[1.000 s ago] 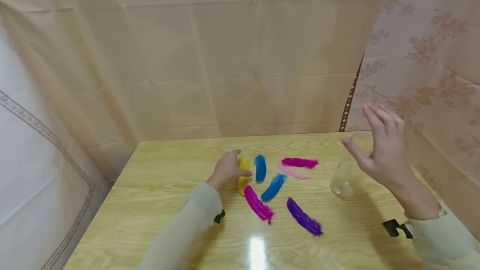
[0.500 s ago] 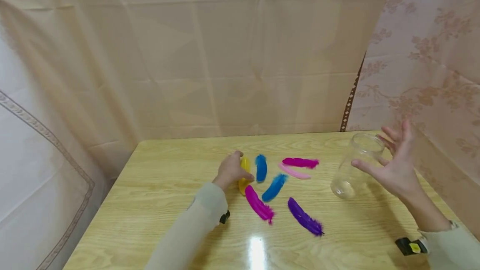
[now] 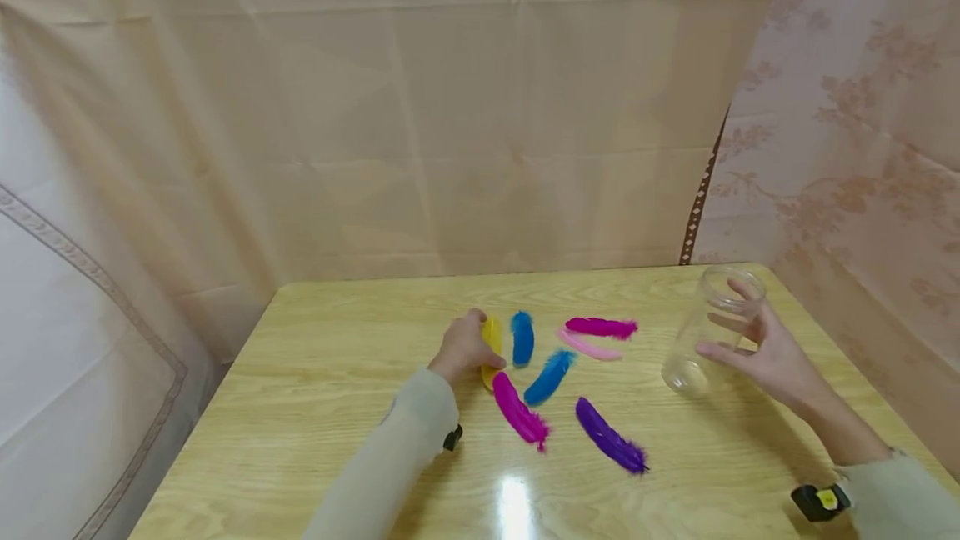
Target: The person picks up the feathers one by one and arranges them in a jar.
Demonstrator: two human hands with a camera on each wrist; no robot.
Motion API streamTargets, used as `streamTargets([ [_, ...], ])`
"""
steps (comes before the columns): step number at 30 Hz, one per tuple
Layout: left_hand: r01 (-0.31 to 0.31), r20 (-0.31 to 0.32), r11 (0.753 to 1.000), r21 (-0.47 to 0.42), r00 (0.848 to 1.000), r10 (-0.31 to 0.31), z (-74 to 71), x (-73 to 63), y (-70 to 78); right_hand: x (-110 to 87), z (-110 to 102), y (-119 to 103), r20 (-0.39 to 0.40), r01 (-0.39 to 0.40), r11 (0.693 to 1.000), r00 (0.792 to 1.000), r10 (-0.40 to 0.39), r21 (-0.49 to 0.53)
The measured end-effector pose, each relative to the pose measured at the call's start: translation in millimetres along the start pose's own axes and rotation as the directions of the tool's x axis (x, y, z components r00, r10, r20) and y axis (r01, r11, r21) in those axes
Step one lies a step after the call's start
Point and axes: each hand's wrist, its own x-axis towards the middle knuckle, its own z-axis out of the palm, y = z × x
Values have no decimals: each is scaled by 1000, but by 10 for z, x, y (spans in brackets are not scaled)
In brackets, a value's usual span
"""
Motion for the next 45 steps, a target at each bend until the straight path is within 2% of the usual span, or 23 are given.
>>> streamTargets([
  [7,25,4,999,-28,1000,-25,-5,29,-30,8,47,65,-10,13,1000,1000,-13,11],
  [14,67,43,995,-68,997,-64,1,32,-19,-16,72,102,-33,25,998,999,-27,-63],
  [21,109,48,989,-95,993,-105,-11,80,-37,10,97,94,-40,30,996,999,-33,-87],
  [38,131,85,982,-137,989,-120,-43,58,-64,27,109,95,-36,14,994,999,-17,-106],
  [45,101,72,983,-150,993,-91,-99,50,-38,14,112,114,-59,38,996,997,-43,-76],
])
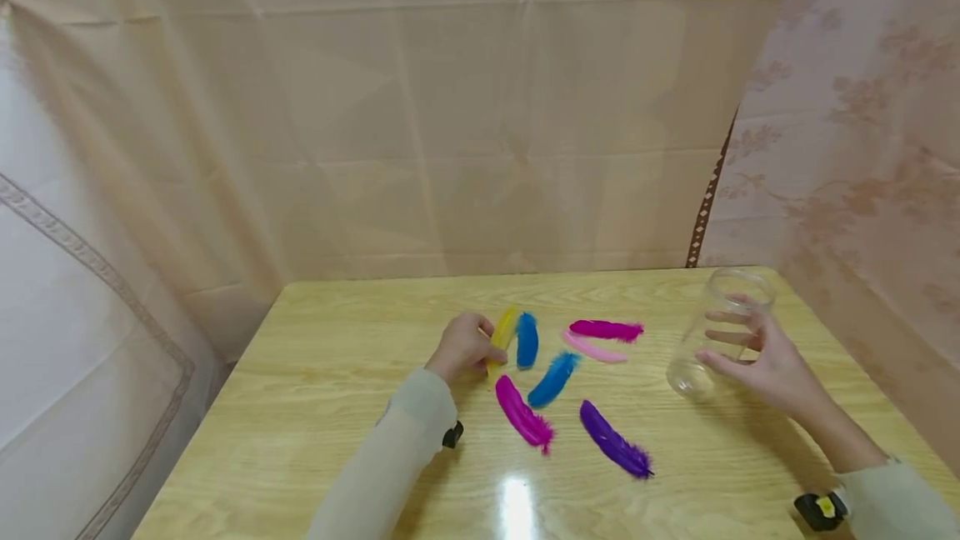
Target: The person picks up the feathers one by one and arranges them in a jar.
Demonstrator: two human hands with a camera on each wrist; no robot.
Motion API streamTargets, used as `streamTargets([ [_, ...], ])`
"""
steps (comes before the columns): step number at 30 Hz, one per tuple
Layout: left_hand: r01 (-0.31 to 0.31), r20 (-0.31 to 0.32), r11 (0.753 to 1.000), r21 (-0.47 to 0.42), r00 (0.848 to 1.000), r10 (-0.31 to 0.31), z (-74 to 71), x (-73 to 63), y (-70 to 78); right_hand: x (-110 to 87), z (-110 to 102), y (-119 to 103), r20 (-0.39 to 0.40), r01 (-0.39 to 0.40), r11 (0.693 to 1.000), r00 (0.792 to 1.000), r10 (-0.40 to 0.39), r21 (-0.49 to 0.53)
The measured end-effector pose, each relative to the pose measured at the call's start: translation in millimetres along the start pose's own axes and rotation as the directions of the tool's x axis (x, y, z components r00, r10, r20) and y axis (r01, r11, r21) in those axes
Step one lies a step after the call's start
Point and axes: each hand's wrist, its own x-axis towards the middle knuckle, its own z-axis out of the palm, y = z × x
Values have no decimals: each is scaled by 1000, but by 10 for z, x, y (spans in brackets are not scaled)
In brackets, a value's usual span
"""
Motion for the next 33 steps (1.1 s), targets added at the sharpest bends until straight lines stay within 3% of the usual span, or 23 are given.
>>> streamTargets([
  [5,-14,-13,1000,-15,1000,14,-17,3,6,-11,-18,18,7,5,1000,1000,-5,-10],
  [12,-66,-30,997,35,997,67,-53,31,9,4,-40,14,8,13,1000,1000,-13,-13],
  [18,-100,-6,994,40,995,100,-86,-8,69,-11,-46,2,17,5,1000,1000,-5,2],
  [23,-166,31,985,52,986,164,-121,-43,134,-1,-46,0,2,0,1000,1000,0,-6],
  [28,-164,24,985,58,986,163,-175,-88,118,36,31,-9,16,-10,1000,1000,9,29],
  [33,-178,73,984,0,981,178,-164,-82,144,5,-9,-27,8,5,1000,1000,-5,22],
])
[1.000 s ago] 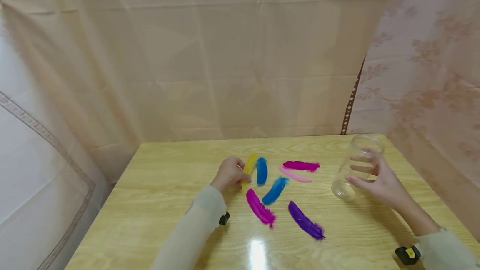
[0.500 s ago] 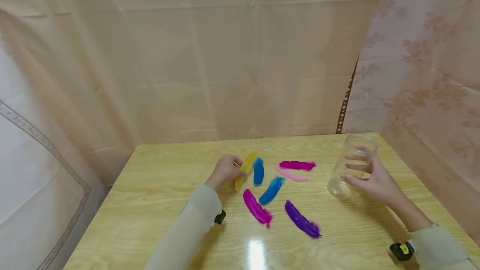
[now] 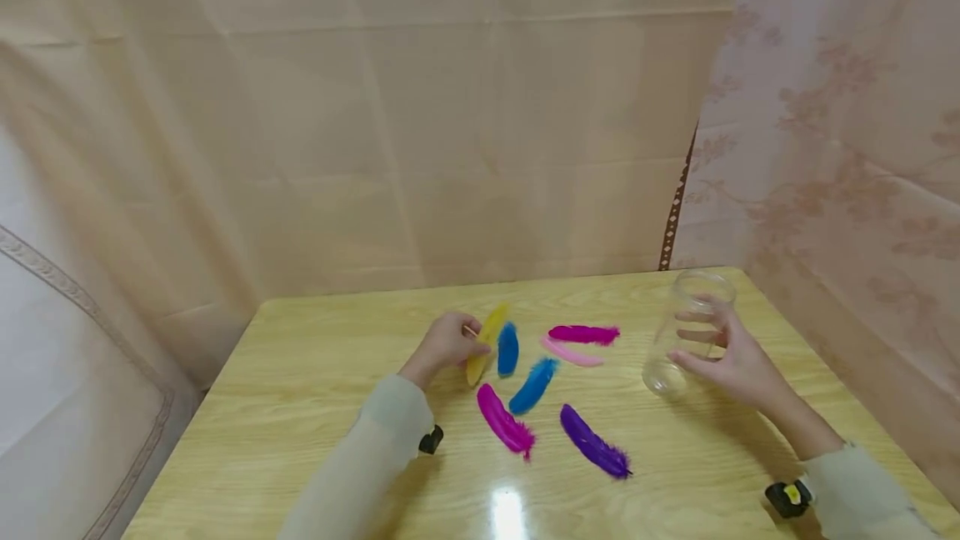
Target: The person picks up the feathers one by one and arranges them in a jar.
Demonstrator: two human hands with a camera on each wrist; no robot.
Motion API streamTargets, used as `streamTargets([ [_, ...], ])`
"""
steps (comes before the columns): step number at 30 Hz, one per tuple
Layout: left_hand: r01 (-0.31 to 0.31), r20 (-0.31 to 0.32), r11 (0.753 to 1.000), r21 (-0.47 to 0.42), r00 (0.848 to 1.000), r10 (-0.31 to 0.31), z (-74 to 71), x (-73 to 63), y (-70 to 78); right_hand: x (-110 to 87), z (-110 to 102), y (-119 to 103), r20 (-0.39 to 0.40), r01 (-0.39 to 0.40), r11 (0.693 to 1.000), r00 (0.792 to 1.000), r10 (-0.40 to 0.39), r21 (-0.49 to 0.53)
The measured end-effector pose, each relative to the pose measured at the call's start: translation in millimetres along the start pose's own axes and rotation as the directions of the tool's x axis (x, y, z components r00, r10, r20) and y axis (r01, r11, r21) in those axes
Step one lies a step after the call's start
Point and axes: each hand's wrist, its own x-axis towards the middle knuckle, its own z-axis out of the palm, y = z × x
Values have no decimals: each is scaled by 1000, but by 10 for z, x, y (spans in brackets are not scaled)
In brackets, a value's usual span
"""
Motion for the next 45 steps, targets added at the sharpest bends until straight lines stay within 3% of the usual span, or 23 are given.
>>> streamTargets([
  [8,-9,31,999,-43,999,10,-6,4,10,-21,-24,-4,9,-9,999,1000,8,35],
  [16,-64,50,991,-115,996,70,-111,30,64,-29,1,26,-13,2,999,1000,-2,33],
  [22,-18,56,985,-171,998,28,-135,39,78,-4,33,16,-4,-13,1000,1000,13,24],
  [30,-28,76,970,-242,996,48,-55,67,60,-20,-11,-26,9,-51,999,999,51,11],
  [37,-28,108,959,-281,992,60,76,163,132,-94,-85,-28,-10,-46,999,999,46,-1],
  [45,-6,125,954,-301,991,46,110,107,153,-68,-63,-17,5,-55,998,998,55,8],
])
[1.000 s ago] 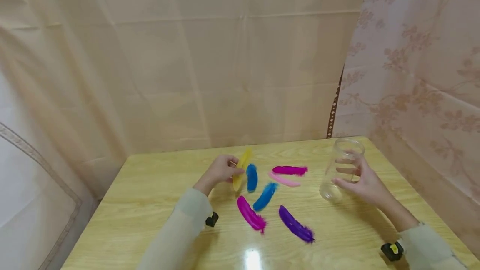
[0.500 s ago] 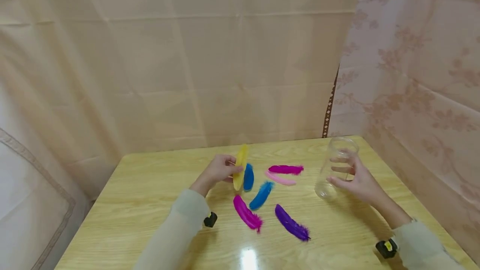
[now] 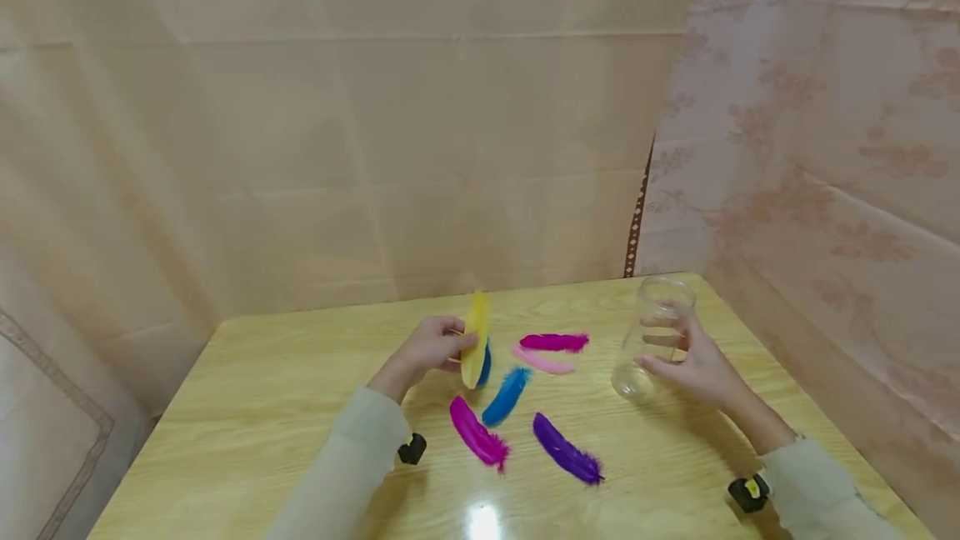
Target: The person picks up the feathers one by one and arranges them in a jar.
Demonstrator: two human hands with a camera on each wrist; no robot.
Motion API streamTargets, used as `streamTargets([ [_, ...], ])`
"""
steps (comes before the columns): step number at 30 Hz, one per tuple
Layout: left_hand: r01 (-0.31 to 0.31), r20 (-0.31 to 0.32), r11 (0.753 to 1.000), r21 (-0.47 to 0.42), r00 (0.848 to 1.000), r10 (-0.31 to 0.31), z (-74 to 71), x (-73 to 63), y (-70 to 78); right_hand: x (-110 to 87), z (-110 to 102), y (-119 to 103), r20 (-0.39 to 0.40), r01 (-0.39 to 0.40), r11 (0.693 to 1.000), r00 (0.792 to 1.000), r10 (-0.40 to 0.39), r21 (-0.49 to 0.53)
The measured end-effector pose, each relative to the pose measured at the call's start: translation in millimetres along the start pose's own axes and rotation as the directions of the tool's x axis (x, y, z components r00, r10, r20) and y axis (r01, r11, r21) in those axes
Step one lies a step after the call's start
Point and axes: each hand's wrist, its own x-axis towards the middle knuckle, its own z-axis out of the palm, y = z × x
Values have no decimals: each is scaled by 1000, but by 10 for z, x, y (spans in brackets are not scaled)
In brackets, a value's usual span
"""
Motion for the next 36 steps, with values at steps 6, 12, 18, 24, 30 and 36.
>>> streamTargets([
  [6,-25,20,999,-46,999,26,61,26,57,-13,-42,-44,-22,-9,999,1000,8,-51],
  [12,-50,17,994,-96,999,52,174,62,159,-52,-122,-29,-40,-5,997,999,2,-73],
  [18,-63,2,990,-123,998,64,258,50,179,-65,-118,-6,-27,4,998,1000,-6,-58],
  [24,-65,11,983,-170,998,68,364,54,221,-67,-181,-29,-35,10,996,999,-13,-84],
  [30,-63,-11,979,-194,998,62,449,42,293,-61,-185,-27,-15,6,998,1000,-7,-60],
  [36,-80,5,970,-228,997,83,540,47,382,-68,-175,-20,-21,2,997,1000,-4,-80],
])
